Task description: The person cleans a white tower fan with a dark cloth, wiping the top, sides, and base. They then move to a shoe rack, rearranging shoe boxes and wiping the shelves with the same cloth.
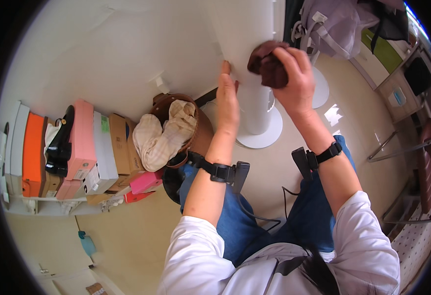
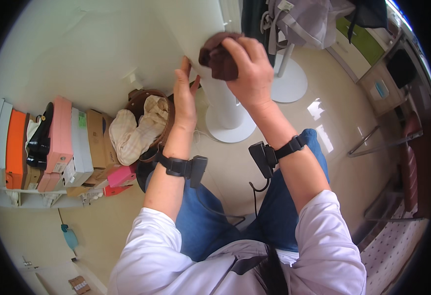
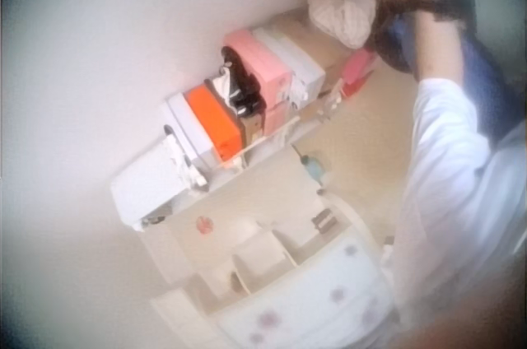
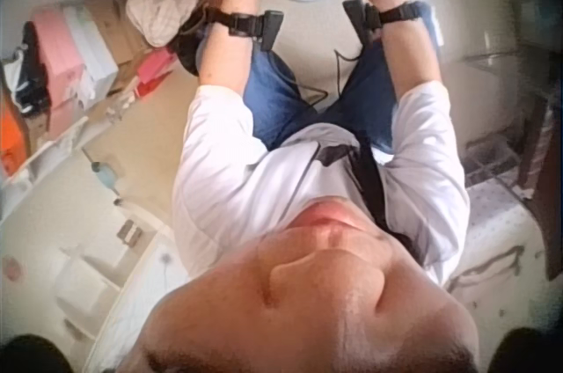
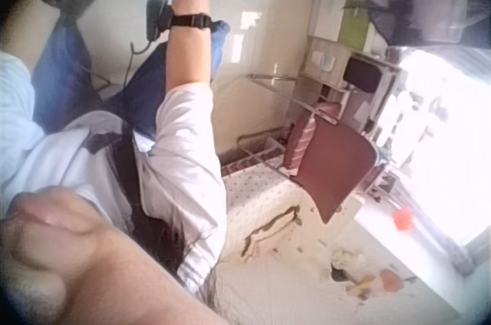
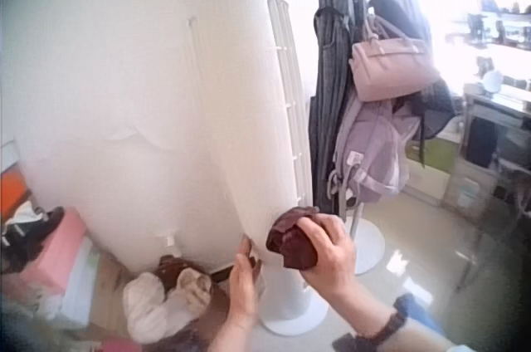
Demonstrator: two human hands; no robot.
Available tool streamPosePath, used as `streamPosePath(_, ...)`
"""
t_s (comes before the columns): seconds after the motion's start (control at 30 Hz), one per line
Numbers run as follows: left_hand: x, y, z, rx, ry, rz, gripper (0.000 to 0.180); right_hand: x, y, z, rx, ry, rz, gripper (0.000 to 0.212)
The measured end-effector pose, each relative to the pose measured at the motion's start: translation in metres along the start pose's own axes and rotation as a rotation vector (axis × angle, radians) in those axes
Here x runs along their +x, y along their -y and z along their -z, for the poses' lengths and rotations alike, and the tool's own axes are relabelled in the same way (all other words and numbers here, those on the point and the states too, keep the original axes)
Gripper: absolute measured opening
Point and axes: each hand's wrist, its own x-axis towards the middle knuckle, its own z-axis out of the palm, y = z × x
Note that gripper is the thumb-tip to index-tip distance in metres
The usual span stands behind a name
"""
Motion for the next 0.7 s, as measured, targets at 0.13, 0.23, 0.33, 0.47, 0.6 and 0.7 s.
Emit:
streamPosePath(0.13, -0.008, -0.011, -0.012, -0.004, -0.023, 0.010, 0.077, 0.026, 0.015, 0.000, -0.027, -0.073, 0.020, 0.051)
streamPosePath(0.23, -0.005, -0.004, -0.001, 0.003, -0.005, -0.006, 0.079, 0.011, 0.009, -0.009, -0.058, 0.022, 0.010, 0.052)
streamPosePath(0.33, -0.003, -0.012, 0.001, 0.023, 0.033, 0.000, 0.082, -0.013, 0.005, -0.011, -0.092, 0.134, -0.010, 0.051)
streamPosePath(0.47, -0.004, -0.014, -0.007, 0.041, 0.034, -0.031, 0.082, -0.034, 0.001, -0.012, -0.103, 0.197, -0.068, 0.051)
streamPosePath(0.6, -0.002, -0.002, -0.007, 0.047, -0.004, -0.032, 0.081, -0.057, -0.003, -0.011, -0.115, 0.352, -0.071, 0.049)
streamPosePath(0.7, 0.000, -0.002, -0.009, 0.015, -0.023, -0.038, 0.081, -0.072, -0.006, -0.006, -0.137, 0.612, -0.076, 0.043)
